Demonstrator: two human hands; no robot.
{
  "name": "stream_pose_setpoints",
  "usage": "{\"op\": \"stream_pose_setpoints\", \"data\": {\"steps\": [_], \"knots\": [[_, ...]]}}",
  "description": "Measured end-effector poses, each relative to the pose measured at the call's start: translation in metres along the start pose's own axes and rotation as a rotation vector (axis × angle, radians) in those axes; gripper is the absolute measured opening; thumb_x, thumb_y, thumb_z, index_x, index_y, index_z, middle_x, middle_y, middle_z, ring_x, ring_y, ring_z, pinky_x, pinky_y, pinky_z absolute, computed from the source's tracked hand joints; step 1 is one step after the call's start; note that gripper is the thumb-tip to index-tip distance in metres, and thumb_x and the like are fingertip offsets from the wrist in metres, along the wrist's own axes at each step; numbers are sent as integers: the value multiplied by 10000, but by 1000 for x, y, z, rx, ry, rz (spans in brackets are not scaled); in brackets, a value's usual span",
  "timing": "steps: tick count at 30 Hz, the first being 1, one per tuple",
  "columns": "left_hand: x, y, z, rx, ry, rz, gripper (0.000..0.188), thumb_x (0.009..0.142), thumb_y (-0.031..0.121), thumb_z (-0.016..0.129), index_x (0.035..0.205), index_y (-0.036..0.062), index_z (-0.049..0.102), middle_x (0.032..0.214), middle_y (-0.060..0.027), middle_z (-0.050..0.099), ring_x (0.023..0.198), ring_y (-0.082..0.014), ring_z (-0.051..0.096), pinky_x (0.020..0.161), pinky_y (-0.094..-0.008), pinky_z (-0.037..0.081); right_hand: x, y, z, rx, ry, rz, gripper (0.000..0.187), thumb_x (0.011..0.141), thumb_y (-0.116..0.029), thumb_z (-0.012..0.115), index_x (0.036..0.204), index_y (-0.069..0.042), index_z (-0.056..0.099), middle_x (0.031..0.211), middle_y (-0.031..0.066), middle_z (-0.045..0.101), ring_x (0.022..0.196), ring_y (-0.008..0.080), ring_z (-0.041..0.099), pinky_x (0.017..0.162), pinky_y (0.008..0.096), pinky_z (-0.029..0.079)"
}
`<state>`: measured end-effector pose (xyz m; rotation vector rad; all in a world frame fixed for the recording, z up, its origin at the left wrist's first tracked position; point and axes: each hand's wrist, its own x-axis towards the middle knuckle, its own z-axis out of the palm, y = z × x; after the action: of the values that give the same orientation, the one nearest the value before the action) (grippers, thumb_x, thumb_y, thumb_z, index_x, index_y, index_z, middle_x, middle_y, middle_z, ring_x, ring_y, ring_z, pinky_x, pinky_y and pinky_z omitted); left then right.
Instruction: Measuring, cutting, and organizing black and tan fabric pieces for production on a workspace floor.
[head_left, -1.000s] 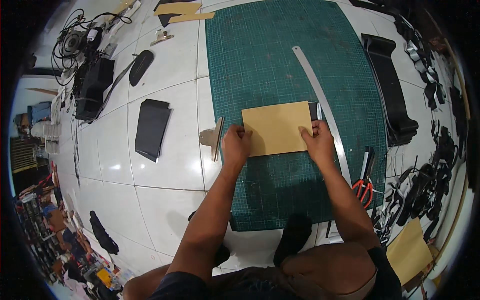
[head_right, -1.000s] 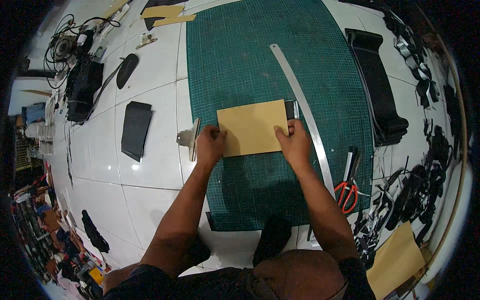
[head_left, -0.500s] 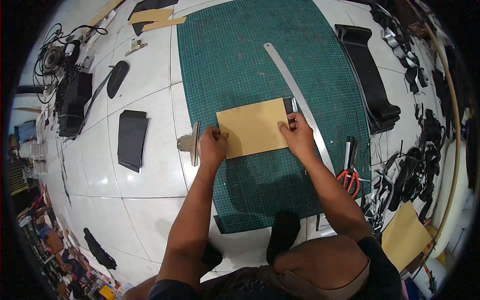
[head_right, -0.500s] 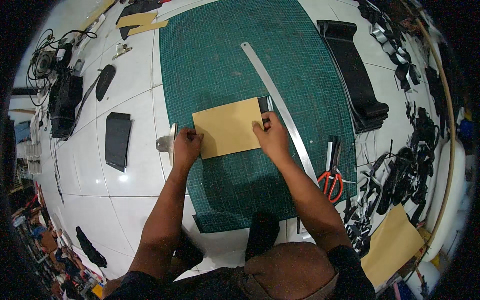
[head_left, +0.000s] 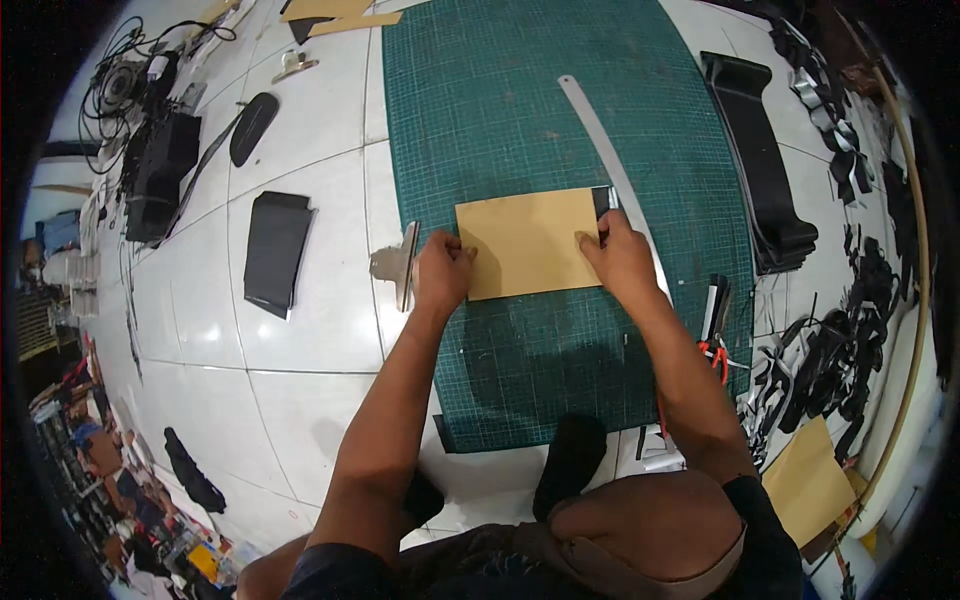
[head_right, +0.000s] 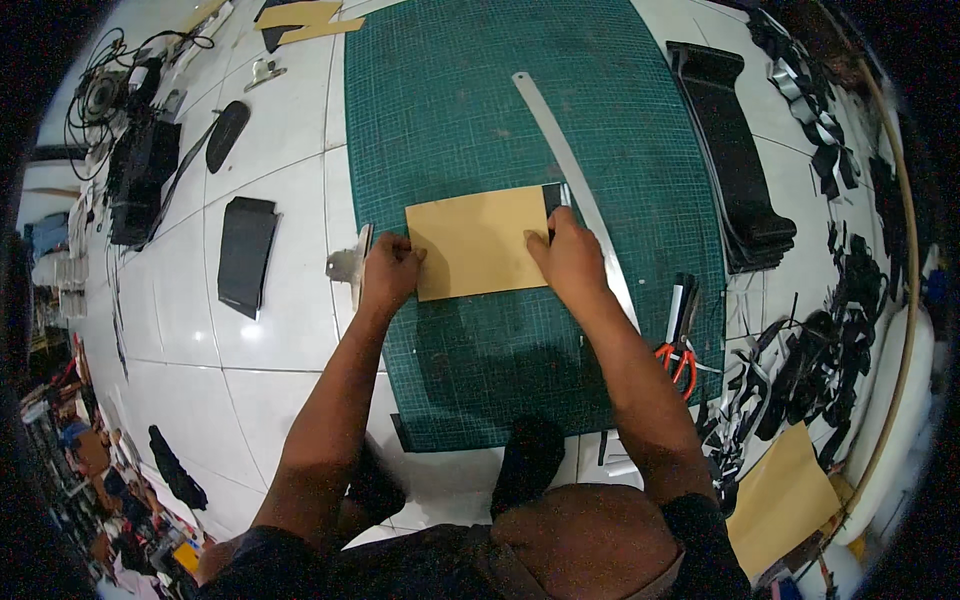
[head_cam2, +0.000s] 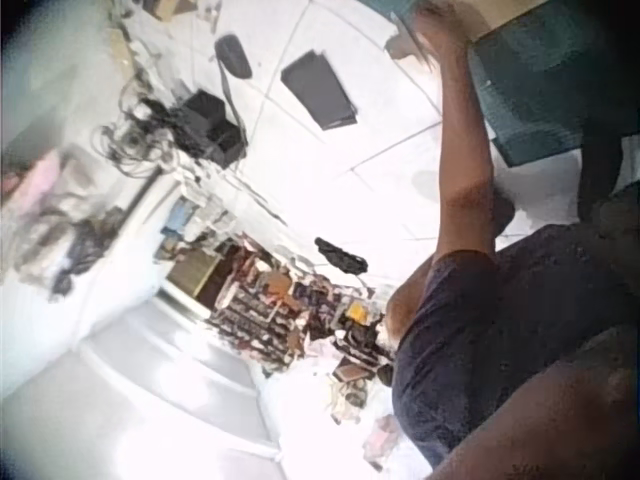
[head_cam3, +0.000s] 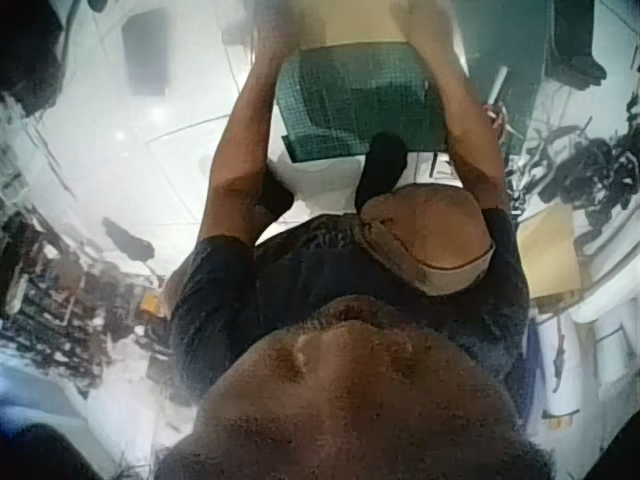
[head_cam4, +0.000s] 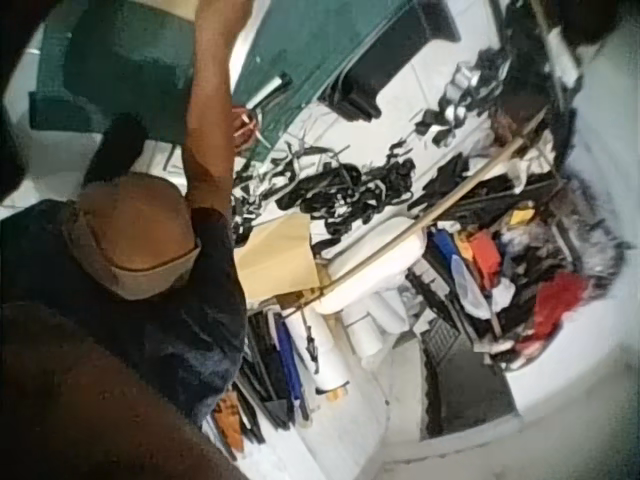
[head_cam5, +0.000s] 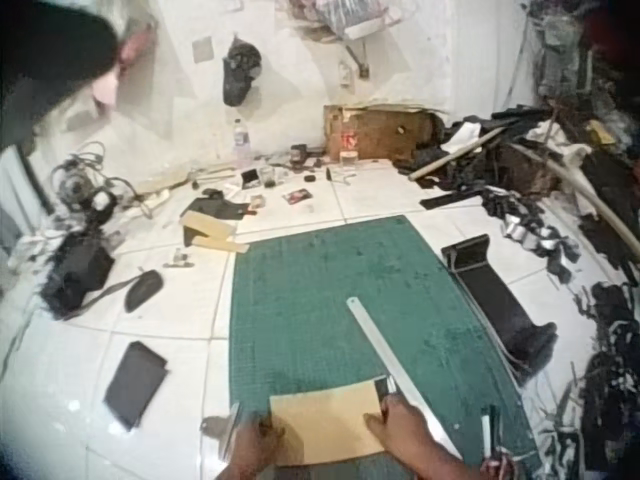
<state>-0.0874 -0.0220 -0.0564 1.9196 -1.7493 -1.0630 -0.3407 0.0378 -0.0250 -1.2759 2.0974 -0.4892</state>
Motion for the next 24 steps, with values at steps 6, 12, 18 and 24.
{"op": "stream_pose_setpoints", "data": {"steps": [6,12,18,24], "knots": [[-2,9,-9,64,-19,23,266,810,182,725,947,-3,592,847,-164,675,795,-293,667,710,-389,516,-14,-22,1,-223,155,-435,385,808,-205,693,1127,-26,571,1064,180,584,966,346,598,822,440,495],[-1,11,-7,31,-64,-13,307,829,197,710,996,-30,587,919,-190,675,849,-289,672,745,-381,526,-27,-34,35,-352,-37,-652,416,807,-208,686,1176,-33,604,1209,162,538,1148,317,502,953,458,416],[-5,3,-2,-37,26,3,463,793,234,714,1093,-89,571,983,-222,670,902,-310,669,777,-386,527,-32,-39,38,-425,-103,-610,437,841,-209,669,1239,-49,592,1282,161,520,1217,314,483,1000,452,405],[-11,14,-21,243,443,103,483,741,227,716,1111,-53,579,935,-229,642,895,-350,638,798,-431,509,-30,-35,28,-431,-101,-590,422,864,-230,647,1239,-46,593,1295,158,516,1224,309,482,1008,456,402]]}}
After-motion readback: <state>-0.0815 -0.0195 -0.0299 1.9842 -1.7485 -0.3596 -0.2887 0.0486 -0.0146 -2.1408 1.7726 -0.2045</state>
